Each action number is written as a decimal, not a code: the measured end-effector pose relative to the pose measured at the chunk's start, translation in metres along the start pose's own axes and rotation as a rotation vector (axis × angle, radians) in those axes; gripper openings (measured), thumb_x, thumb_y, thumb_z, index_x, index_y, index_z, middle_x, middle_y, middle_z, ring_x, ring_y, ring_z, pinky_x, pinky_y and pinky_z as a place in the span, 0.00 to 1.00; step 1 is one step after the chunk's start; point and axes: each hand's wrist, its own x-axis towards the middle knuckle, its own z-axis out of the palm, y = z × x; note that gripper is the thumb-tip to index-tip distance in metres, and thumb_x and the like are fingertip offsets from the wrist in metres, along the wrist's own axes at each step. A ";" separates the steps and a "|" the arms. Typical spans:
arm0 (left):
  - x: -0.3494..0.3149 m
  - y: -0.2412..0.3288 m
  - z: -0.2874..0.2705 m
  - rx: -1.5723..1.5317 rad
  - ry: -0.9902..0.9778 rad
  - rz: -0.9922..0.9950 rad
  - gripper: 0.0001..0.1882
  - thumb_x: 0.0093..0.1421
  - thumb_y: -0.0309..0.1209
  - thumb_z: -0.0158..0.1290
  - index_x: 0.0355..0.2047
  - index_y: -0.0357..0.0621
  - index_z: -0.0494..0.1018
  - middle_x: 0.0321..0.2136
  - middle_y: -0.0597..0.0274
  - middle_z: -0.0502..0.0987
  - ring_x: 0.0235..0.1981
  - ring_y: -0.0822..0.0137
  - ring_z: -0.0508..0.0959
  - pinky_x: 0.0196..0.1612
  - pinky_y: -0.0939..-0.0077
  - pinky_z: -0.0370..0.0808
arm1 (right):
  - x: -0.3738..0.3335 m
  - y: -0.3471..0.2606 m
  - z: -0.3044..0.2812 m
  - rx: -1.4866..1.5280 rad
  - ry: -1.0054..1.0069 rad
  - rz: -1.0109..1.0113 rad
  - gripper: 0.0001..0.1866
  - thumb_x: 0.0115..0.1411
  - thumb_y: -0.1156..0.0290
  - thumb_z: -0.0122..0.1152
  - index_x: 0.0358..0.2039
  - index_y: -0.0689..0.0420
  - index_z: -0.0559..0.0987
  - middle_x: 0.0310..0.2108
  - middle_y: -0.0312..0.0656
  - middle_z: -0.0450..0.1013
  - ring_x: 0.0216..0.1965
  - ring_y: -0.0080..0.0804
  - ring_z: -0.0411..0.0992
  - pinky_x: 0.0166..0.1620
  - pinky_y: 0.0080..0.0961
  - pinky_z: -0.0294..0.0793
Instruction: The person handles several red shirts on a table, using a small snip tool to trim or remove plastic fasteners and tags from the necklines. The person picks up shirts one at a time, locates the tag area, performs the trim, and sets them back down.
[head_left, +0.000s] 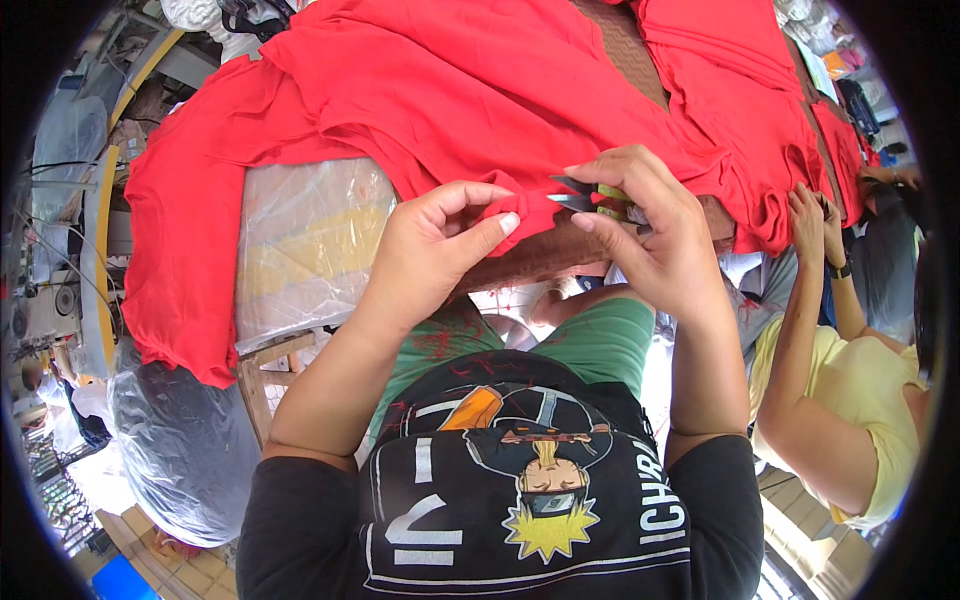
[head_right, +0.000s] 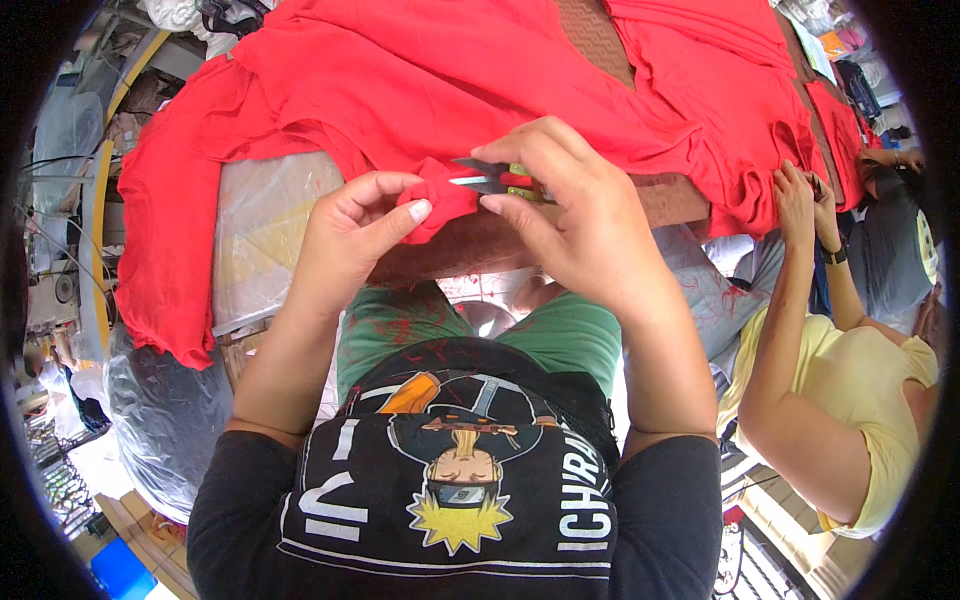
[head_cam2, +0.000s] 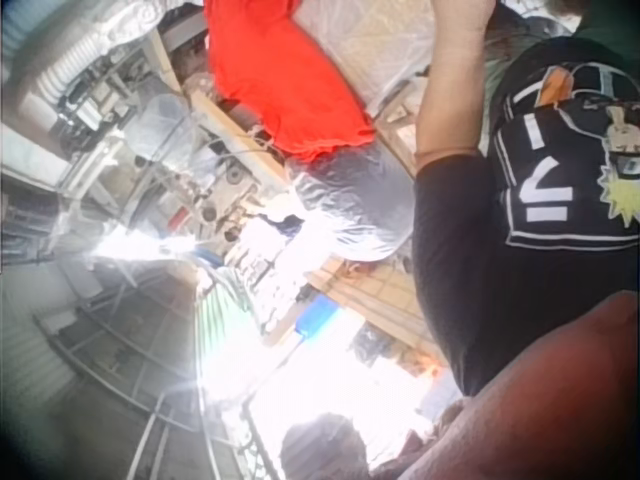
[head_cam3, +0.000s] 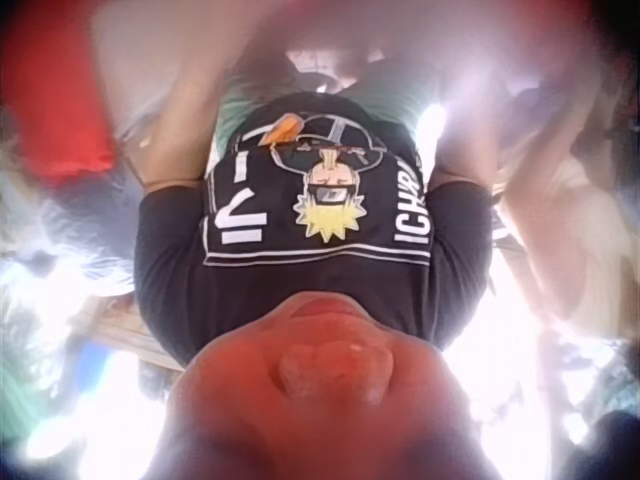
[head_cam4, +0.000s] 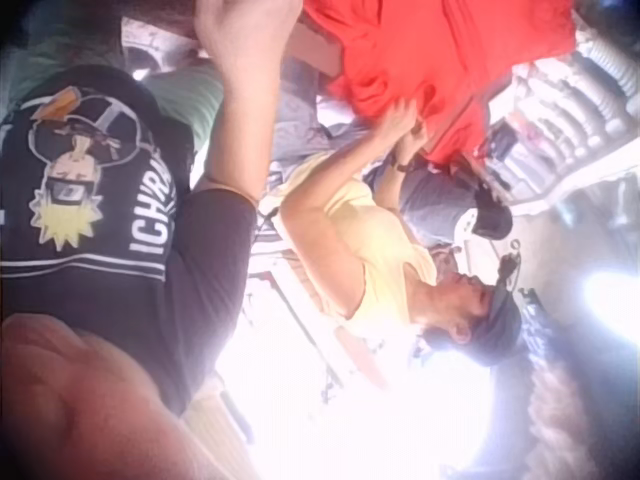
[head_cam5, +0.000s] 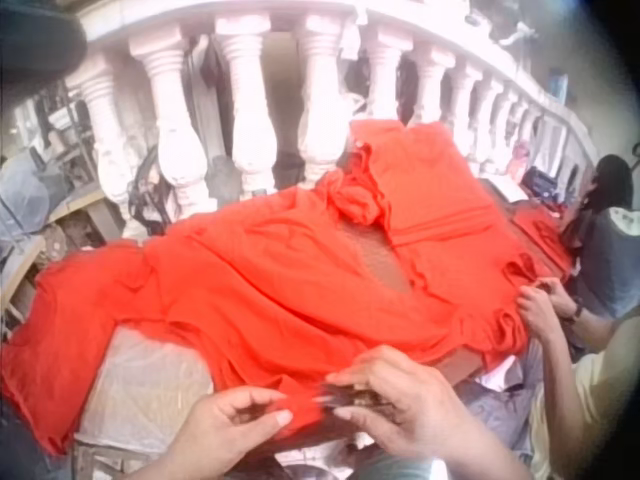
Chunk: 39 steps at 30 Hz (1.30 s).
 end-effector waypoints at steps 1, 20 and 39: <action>-0.001 0.001 0.002 0.091 0.012 0.046 0.11 0.59 0.23 0.58 0.42 0.35 0.76 0.36 0.65 0.79 0.38 0.79 0.76 0.42 0.84 0.73 | 0.001 -0.002 0.000 0.017 -0.011 -0.016 0.15 0.51 0.76 0.65 0.41 0.59 0.77 0.37 0.44 0.73 0.37 0.41 0.75 0.37 0.32 0.75; -0.008 0.005 0.010 0.034 -0.021 -0.020 0.12 0.58 0.26 0.60 0.42 0.35 0.78 0.33 0.67 0.80 0.33 0.82 0.75 0.37 0.86 0.74 | -0.001 0.001 0.019 0.140 0.047 -0.067 0.17 0.44 0.81 0.66 0.38 0.57 0.78 0.34 0.38 0.73 0.33 0.31 0.75 0.34 0.26 0.74; -0.006 0.002 0.003 -0.181 -0.048 -0.073 0.12 0.60 0.25 0.57 0.43 0.32 0.76 0.35 0.63 0.80 0.35 0.78 0.77 0.40 0.84 0.75 | -0.010 -0.005 -0.002 0.036 0.015 -0.033 0.17 0.49 0.69 0.71 0.38 0.58 0.76 0.32 0.41 0.73 0.31 0.34 0.74 0.34 0.25 0.72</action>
